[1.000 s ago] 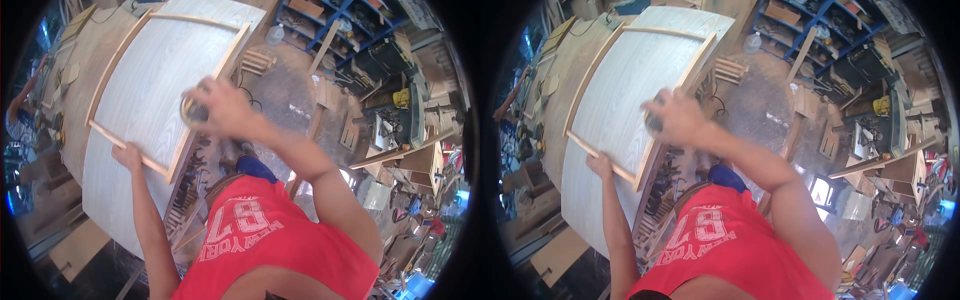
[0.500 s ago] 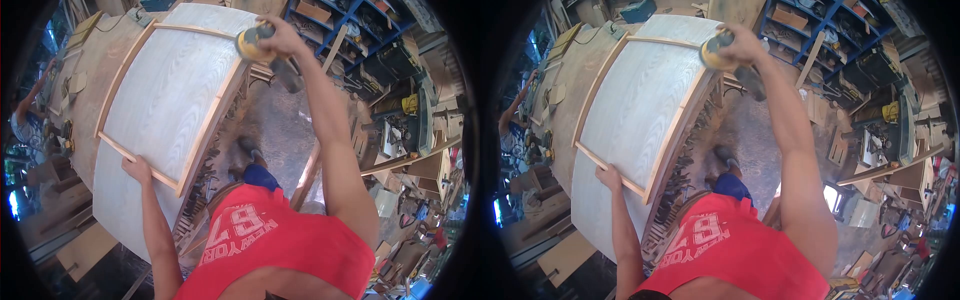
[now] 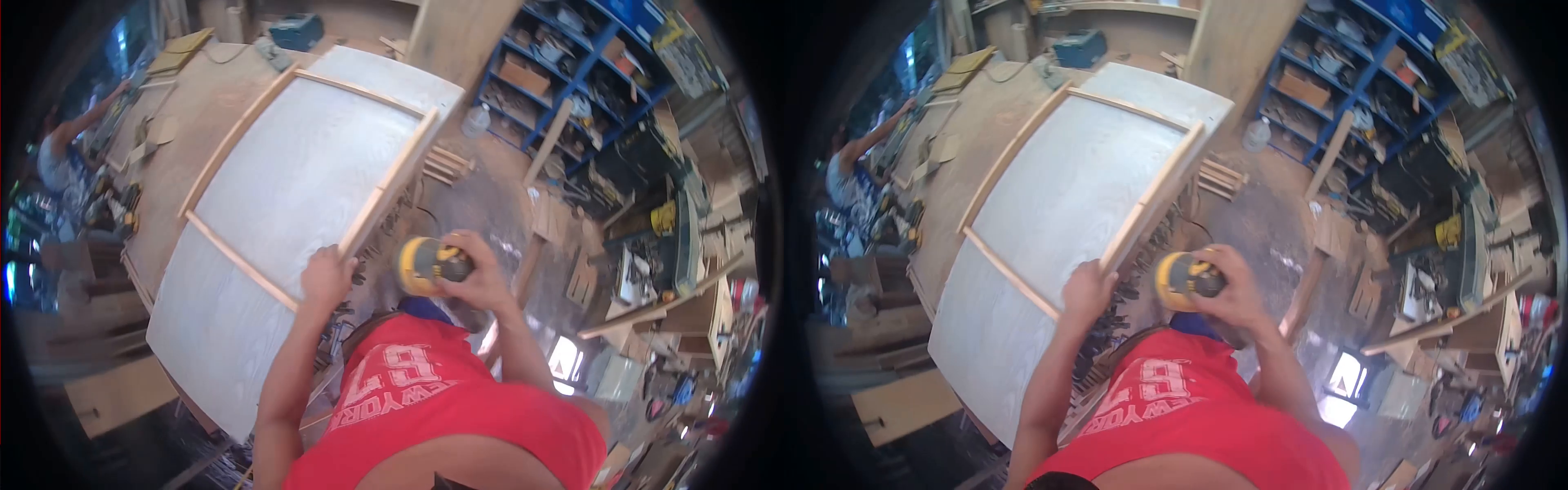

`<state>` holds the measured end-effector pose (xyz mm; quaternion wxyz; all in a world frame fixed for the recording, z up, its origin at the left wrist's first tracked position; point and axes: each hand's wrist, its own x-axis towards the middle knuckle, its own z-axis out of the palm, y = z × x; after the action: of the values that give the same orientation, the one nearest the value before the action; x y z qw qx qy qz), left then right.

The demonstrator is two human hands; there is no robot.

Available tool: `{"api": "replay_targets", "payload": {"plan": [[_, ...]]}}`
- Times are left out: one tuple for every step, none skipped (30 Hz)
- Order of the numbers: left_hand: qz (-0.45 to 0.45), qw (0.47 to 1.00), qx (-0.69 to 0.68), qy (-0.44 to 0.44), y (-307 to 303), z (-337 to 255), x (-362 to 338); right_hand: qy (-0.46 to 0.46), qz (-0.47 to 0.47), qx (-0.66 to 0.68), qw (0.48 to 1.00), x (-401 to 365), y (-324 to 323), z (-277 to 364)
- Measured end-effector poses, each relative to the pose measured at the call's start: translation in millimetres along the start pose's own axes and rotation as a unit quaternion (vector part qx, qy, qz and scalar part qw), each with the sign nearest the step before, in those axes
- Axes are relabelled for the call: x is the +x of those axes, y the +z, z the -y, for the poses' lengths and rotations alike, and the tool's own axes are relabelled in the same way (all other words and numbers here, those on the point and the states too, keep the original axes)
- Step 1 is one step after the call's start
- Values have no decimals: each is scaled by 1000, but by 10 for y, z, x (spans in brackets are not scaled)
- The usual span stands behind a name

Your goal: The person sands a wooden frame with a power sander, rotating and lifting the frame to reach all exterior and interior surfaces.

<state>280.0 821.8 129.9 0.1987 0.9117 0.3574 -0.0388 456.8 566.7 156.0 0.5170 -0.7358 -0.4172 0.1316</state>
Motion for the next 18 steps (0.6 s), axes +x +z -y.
{"api": "replay_targets", "payload": {"plan": [[-17,1000,-3,-11,18,69,-1,-2,-1,-56,998,0,-141,80],[-58,998,4,20,114,160,29,-3,-6,-112,994,-3,-280,175],[-97,994,15,55,127,212,85,-19,-5,-110,994,2,-384,226],[-108,993,15,44,-57,228,66,-4,-11,-153,988,-2,-493,261],[-116,993,15,34,-347,249,-17,14,-17,-197,980,10,-599,279],[-138,990,16,15,-734,248,-96,7,-13,-198,980,35,-688,289],[-158,987,19,-7,-1196,265,-167,16,-32,-198,980,57,-760,284],[-184,983,3,3,-1655,356,-199,24,-50,-196,979,97,-841,246],[-176,982,-61,34,-2162,485,-209,3,-45,-192,980,168,-941,72],[-227,971,-77,-15,-2705,150,-400,-3,-36,-184,982,273,-996,93],[-245,969,-45,-2,-3100,240,-380,-6,-32,-165,986,421,-1082,177],[-276,961,-30,13,-3455,238,-427,-14,-34,-148,988,582,-1169,211],[-264,964,-11,-22,-3762,129,-528,-52,-37,-154,986,744,-1260,168],[-287,957,32,-6,-3948,135,-598,-67,-45,-149,986,943,-1351,186],[-286,957,34,-18,-4076,61,-695,-108,-46,-164,980,1148,-1471,261],[-283,958,34,-30,-4139,-9,-783,-146,-45,-180,972,1335,-1597,352],[-294,954,36,-31,-4151,-3,-826,-177,-44,-178,967,1536,-1725,453],[-274,961,1,-49,-4146,41,-873,-210,-42,-172,961,1750,-1852,578]]}}
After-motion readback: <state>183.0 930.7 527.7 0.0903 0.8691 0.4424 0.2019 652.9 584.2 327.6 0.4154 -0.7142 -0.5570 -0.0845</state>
